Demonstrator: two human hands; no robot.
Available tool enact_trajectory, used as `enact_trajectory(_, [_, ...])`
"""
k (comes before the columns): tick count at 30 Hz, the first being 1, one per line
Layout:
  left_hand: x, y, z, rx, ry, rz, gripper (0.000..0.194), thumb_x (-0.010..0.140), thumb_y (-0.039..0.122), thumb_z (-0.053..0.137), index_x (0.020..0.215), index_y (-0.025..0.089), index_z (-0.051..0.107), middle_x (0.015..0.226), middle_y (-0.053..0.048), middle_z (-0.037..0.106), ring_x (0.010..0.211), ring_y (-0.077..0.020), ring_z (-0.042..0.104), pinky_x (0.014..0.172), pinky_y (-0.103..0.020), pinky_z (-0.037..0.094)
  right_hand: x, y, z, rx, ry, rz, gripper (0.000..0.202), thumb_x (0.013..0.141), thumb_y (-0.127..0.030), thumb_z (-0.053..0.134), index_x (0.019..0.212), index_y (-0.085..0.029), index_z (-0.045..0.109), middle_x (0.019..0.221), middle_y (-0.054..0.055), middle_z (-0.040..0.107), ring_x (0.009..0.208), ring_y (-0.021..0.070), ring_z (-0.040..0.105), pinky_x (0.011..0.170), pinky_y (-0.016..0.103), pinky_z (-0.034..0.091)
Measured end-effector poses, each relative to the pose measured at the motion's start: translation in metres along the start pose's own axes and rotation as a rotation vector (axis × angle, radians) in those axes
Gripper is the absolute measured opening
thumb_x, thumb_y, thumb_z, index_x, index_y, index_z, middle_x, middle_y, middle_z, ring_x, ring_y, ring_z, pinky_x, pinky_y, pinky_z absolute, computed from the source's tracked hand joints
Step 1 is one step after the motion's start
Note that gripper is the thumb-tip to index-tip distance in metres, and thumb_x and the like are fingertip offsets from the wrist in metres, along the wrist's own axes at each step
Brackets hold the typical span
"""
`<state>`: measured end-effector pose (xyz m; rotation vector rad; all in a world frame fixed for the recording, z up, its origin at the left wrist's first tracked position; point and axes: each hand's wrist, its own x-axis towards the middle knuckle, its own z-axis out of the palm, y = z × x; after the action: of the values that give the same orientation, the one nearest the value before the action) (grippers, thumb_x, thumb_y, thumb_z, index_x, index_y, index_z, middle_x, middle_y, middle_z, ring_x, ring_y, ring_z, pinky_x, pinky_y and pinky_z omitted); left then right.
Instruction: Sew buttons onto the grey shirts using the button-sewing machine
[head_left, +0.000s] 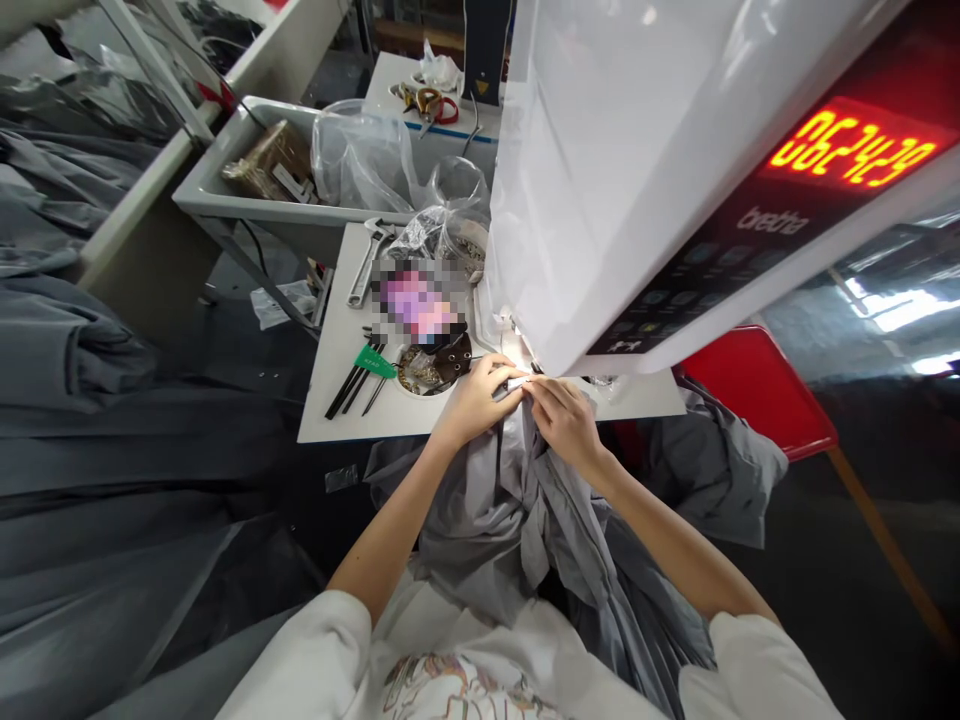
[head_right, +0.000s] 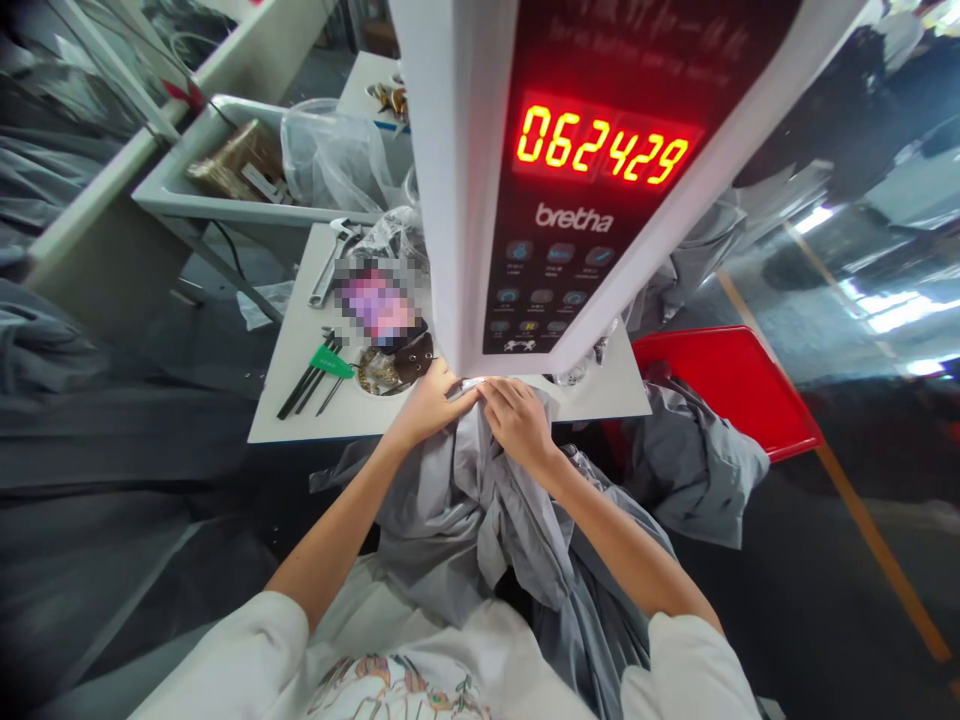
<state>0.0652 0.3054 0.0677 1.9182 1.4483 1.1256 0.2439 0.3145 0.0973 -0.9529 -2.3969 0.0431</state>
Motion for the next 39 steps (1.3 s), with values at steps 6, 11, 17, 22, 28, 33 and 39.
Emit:
enact_trajectory(6, [0.001,-0.001,0.000,-0.013,-0.009,0.011,0.028,0.086,0.039,0.059,0.109,0.025,0.065,0.109,-0.005,0.054,0.105,-0.0175,0.057,0.096,-0.031,0.045,-0.004,0.000,-0.003,0.173,0.146,0.135,0.029,0.092,-0.018,0.038,0.107,-0.022,0.062,0.111,0.008,0.065,0.107,0.0197,0.059,0.095,0.038,0.047])
enact_trajectory(11, [0.002,-0.006,0.003,-0.030,0.005,0.056,0.029,0.082,0.039,0.063,0.107,0.025,0.065,0.112,-0.004,0.053,0.108,-0.0173,0.055,0.099,-0.031,0.043,-0.002,0.007,0.015,0.279,0.219,0.467,0.029,0.094,-0.034,0.034,0.105,-0.018,0.056,0.101,0.010,0.066,0.098,0.0209,0.061,0.085,0.035,0.047])
enact_trajectory(17, [0.006,-0.015,0.007,-0.010,0.013,0.105,0.028,0.080,0.038,0.065,0.103,0.022,0.065,0.109,-0.005,0.053,0.107,-0.0169,0.054,0.099,-0.031,0.043,0.008,0.013,0.032,0.318,0.101,0.716,0.032,0.086,-0.049,0.045,0.073,-0.021,0.050,0.062,-0.001,0.056,0.058,0.0150,0.050,0.060,0.026,0.036])
enact_trajectory(22, [0.008,-0.019,0.009,0.033,0.036,0.136,0.030,0.078,0.038,0.067,0.103,0.020,0.065,0.110,-0.006,0.052,0.108,-0.0178,0.052,0.100,-0.033,0.040,0.010,0.019,0.037,0.384,0.182,0.657,0.031,0.084,-0.047,0.044,0.069,-0.021,0.046,0.064,-0.001,0.052,0.062,0.0132,0.047,0.063,0.025,0.035])
enact_trajectory(28, [0.008,-0.017,0.010,0.051,0.055,0.131,0.030,0.077,0.037,0.068,0.101,0.019,0.065,0.106,-0.005,0.053,0.106,-0.0181,0.053,0.099,-0.034,0.041,0.008,0.021,0.034,0.460,0.179,0.634,0.033,0.082,-0.050,0.044,0.068,-0.020,0.045,0.065,-0.001,0.051,0.064,0.0134,0.046,0.064,0.025,0.036])
enact_trajectory(33, [0.007,-0.015,0.010,0.044,0.058,0.127,0.029,0.077,0.035,0.068,0.101,0.019,0.065,0.108,-0.005,0.053,0.106,-0.0179,0.053,0.098,-0.034,0.042,0.007,0.022,0.035,0.462,0.175,0.629,0.033,0.083,-0.050,0.043,0.069,-0.020,0.046,0.065,-0.001,0.050,0.063,0.0135,0.045,0.063,0.025,0.035])
enact_trajectory(39, [0.006,-0.014,0.010,0.039,0.058,0.111,0.028,0.077,0.034,0.068,0.100,0.020,0.064,0.109,-0.006,0.053,0.108,-0.0183,0.052,0.099,-0.034,0.041,0.005,0.023,0.038,0.468,0.183,0.635,0.034,0.083,-0.051,0.044,0.068,-0.020,0.046,0.063,-0.002,0.050,0.061,0.0129,0.045,0.063,0.025,0.033])
